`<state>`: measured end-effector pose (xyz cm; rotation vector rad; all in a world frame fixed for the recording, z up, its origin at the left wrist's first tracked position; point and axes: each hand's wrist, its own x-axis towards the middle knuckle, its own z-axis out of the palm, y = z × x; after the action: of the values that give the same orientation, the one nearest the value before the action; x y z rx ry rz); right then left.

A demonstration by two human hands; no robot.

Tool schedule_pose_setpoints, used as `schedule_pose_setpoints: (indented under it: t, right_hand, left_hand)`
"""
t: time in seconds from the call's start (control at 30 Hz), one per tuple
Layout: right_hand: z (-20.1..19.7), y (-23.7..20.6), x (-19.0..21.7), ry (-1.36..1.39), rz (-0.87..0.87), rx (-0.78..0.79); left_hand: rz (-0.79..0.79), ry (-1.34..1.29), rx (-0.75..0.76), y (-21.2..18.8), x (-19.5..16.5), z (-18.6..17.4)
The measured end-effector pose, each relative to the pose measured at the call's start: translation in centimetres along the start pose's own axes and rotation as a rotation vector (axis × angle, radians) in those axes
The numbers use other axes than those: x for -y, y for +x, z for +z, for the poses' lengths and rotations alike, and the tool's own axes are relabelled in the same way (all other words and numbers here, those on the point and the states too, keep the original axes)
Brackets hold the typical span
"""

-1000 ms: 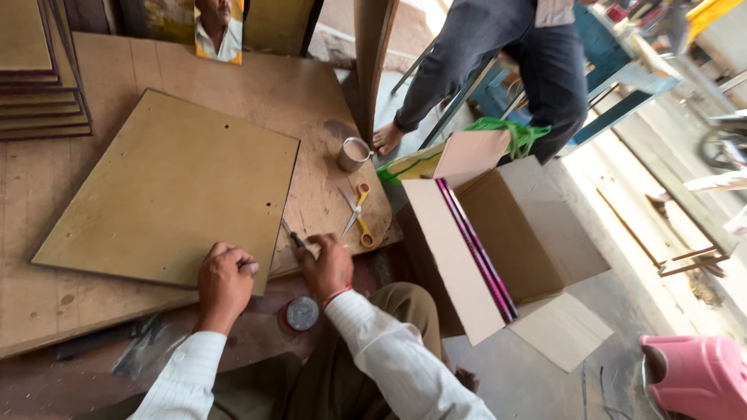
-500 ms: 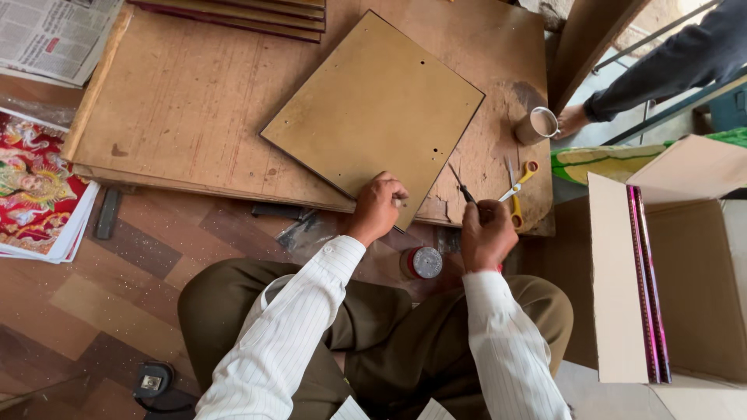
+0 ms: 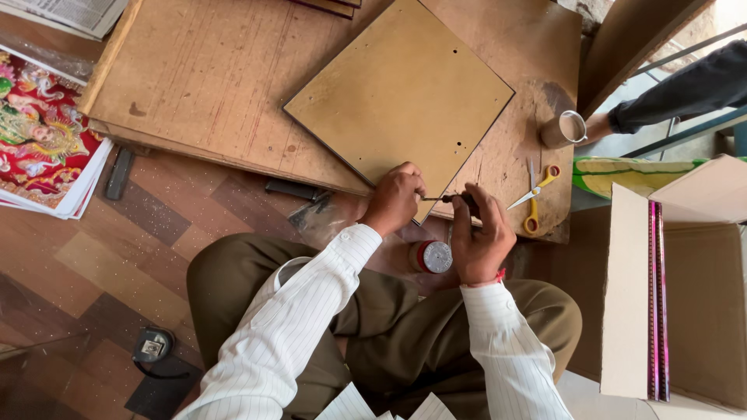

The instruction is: The person sits on the floor at a low workbench and uses a screwdriver to drive screws into the back of a hardboard panel, working on the fasteners one at a time. At the end the person sets the screwdriver down and picks up a metal cup.

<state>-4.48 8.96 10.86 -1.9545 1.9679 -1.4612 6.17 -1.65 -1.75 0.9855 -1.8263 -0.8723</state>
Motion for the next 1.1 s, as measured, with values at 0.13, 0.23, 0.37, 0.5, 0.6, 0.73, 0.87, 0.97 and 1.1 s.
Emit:
schedule_pose_setpoints:
  t: [0.13, 0.23, 0.37, 0.5, 0.6, 0.73, 0.87, 0.97, 1.1]
  right_hand:
    - [2.0, 0.5, -1.0, 0.106, -0.028, 0.038]
    - [2.7, 0.7, -1.8, 0.158, -0.002, 0.075]
    - [2.0, 0.5, -2.0, 0.145, 0.047, 0.016]
    - [1.8, 0.4, -1.7, 0.083, -0.075, 0.066]
    - [2.2, 0.7, -1.8, 0.049, -0.167, 0.1]
    - [2.7, 1.0, -2.1, 0.082, -0.16, 0.083]
    - [3.0, 1.2, -2.4, 0.097, -0.128, 0.071]
    - [3.3, 1.4, -2.5, 0.079, -0.13, 0.066]
    - [3.5, 1.7, -2.7, 0.071, -0.139, 0.055]
  left_hand:
    - [-0.011, -0.009, 0.008, -0.1, -0.4, -0.2]
    - [0.001, 0.009, 0.01, -0.1, -0.4, -0.3]
    - [0.037, -0.019, -0.01, -0.2, -0.4, -0.3]
    - [0.001, -0.066, -0.026, -0.1, -0.2, -0.2]
    - [-0.028, -0.085, -0.049, 0.0, -0.1, -0.1]
    - [0.016, -0.072, -0.055, 0.0, -0.2, -0.1]
    - [0.006, -0.065, -0.051, -0.1, -0.5, -0.2]
    - [-0.016, -0.059, -0.038, -0.1, -0.7, -0.4]
    - [-0.004, -0.012, -0.022, -0.1, -0.9, -0.6]
